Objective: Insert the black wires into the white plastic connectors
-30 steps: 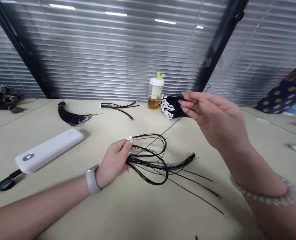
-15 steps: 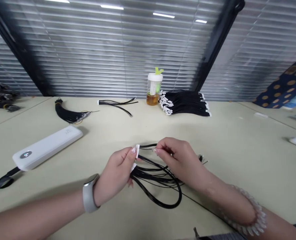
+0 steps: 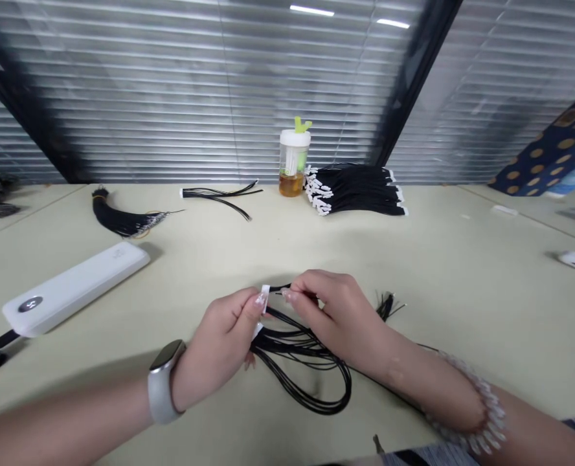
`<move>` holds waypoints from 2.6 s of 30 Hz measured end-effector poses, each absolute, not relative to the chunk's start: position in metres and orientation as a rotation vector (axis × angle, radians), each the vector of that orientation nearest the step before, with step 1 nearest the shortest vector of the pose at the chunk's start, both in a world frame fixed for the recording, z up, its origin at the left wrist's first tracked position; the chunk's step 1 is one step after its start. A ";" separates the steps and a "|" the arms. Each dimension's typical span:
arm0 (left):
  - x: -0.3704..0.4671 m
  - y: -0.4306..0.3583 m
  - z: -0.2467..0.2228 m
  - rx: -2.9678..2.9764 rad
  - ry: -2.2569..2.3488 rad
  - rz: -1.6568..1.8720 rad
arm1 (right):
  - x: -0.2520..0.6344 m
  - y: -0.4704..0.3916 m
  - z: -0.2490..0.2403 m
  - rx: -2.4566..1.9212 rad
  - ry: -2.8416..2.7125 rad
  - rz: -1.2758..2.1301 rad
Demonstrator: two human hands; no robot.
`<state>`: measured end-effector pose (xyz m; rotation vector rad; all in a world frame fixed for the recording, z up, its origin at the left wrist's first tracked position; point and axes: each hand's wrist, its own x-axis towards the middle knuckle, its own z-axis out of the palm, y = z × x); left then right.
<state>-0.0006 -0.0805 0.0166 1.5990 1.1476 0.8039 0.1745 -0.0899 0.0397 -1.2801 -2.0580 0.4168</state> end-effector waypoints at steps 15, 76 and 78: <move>0.000 -0.085 0.021 1.919 1.137 0.839 | 0.173 -0.091 0.028 -1.090 -2.223 0.184; 0.005 -0.057 0.015 1.315 1.320 1.002 | 0.229 -0.073 0.076 -1.300 -1.422 0.208; 0.006 -0.058 0.016 1.326 1.309 0.982 | 0.225 -0.072 0.074 -1.079 -1.253 0.457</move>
